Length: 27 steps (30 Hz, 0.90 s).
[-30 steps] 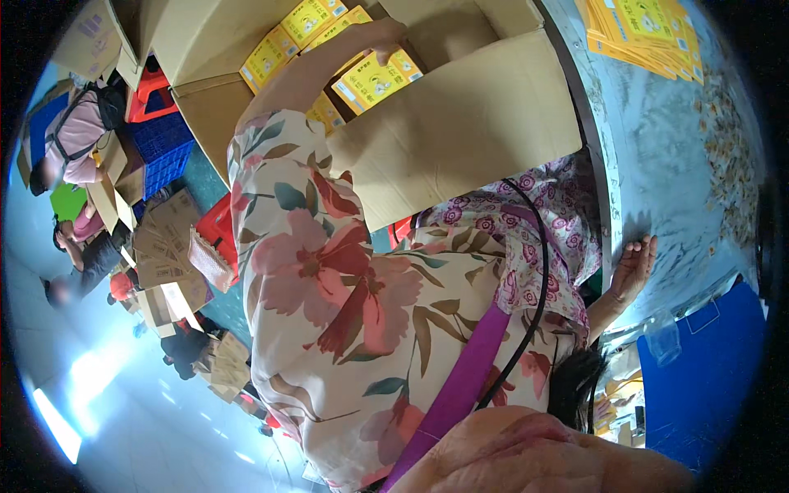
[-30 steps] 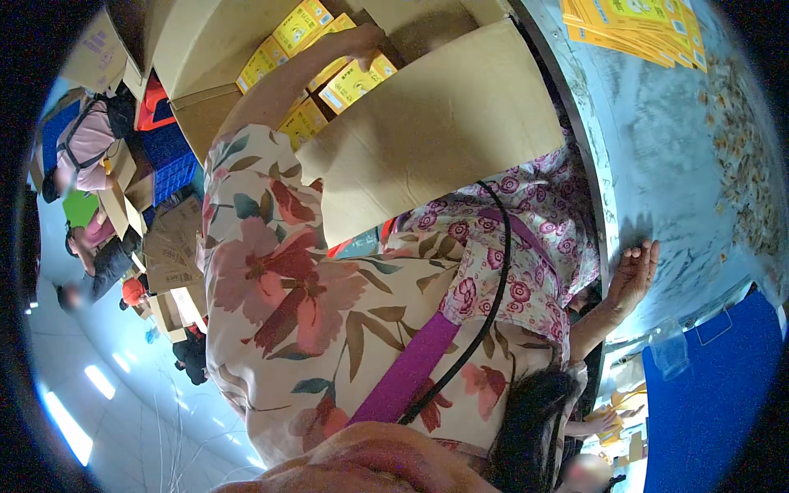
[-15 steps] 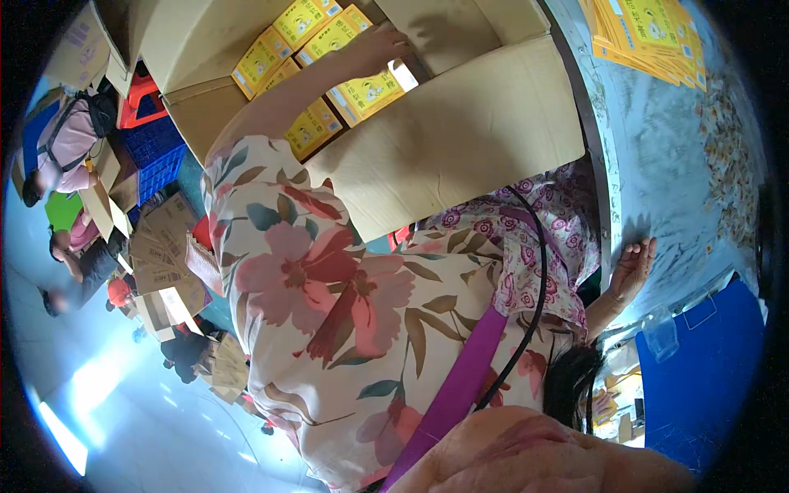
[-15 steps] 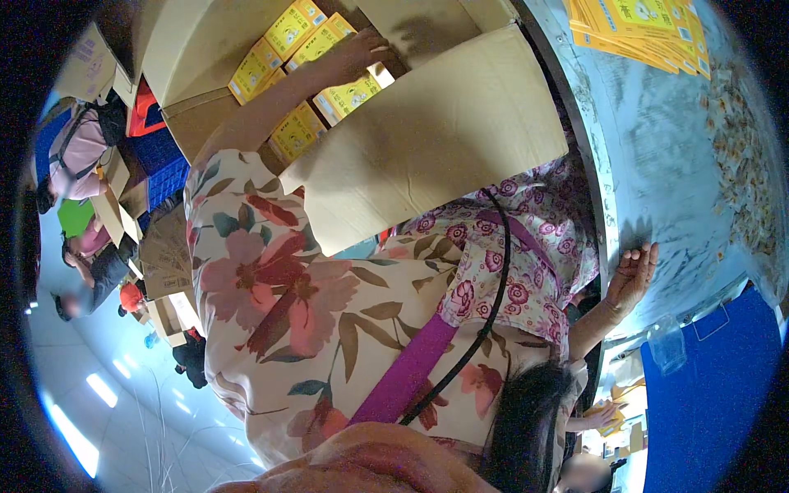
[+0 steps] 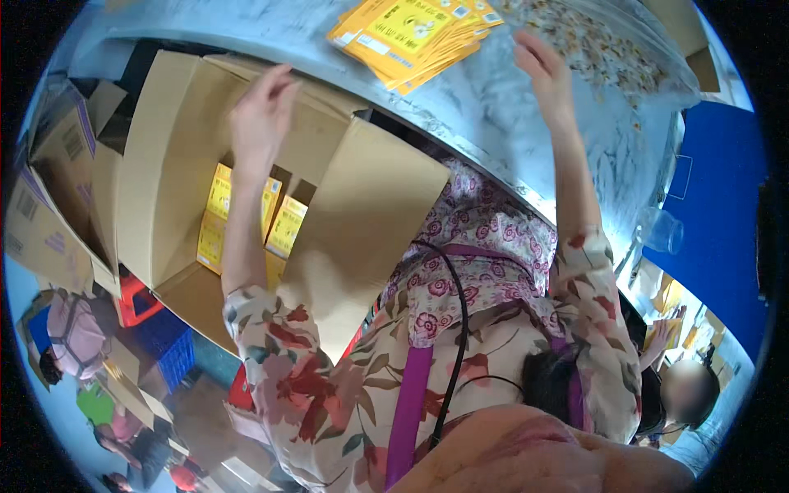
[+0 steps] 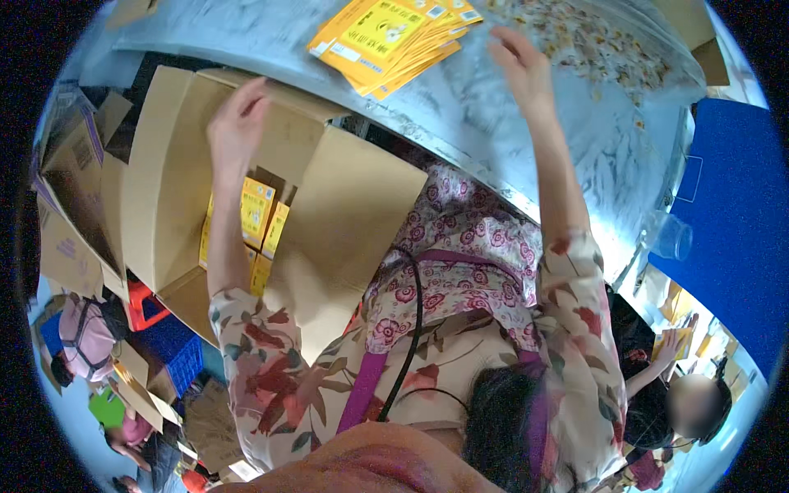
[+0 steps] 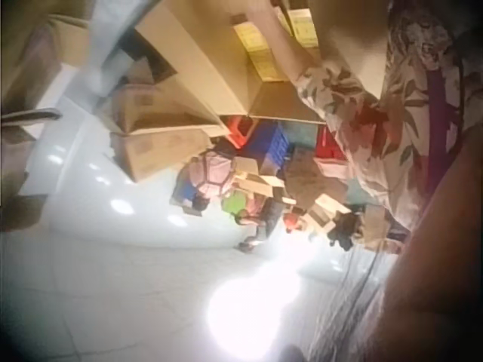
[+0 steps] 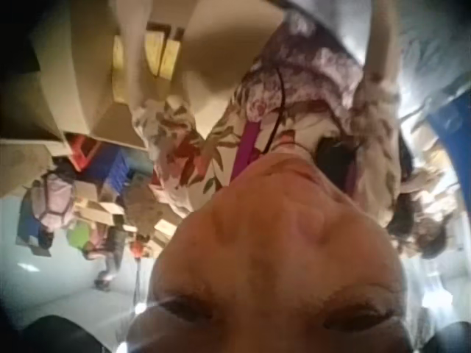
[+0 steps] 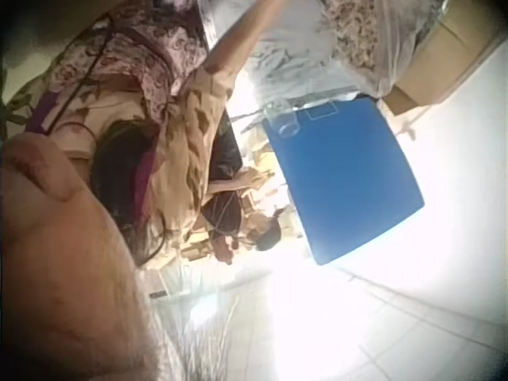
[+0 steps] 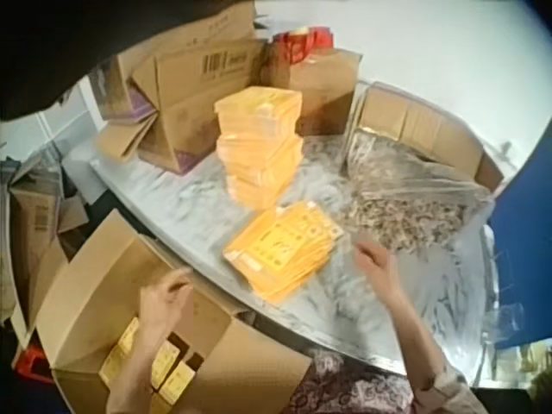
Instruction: Folding small product boxes and placing them into a larger cardboard shipping box.
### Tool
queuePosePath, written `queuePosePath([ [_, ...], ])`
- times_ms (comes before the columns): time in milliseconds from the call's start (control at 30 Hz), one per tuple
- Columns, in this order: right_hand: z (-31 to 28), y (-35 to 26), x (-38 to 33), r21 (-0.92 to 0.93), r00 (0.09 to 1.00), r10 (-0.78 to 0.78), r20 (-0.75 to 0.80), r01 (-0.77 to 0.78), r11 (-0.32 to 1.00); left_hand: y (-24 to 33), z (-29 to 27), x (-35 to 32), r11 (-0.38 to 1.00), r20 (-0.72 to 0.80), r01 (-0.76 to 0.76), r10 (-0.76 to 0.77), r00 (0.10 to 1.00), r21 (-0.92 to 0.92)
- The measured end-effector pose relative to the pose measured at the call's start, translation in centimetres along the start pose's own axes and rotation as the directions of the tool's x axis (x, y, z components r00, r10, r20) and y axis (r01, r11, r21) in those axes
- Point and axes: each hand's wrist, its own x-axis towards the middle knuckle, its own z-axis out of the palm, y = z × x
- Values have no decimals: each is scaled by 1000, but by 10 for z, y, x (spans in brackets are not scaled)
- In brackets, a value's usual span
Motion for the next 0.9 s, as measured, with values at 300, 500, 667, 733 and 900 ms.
queuePosePath([
  [300, 88, 24, 93, 79, 992, 32, -122, -22, 997, -8, 108, 100, 983, 186, 139, -159, 970, 117],
  [500, 84, 16, 75, 123, 983, 32, 181, -55, 991, -13, 105, 100, 994, 194, 97, -106, 975, 58],
  [667, 84, 9, 49, -284, 989, -144, -12, 135, 949, -21, 107, 99, 993, 223, 60, -35, 974, -104],
  [733, 79, 14, 45, -580, 922, -375, -99, 253, 775, -6, 110, 97, 998, 267, 20, -2, 964, -64],
  [900, 90, -24, 44, -694, 939, -297, 171, 329, 640, 24, 111, 84, 963, 200, -55, 1, 980, 262],
])
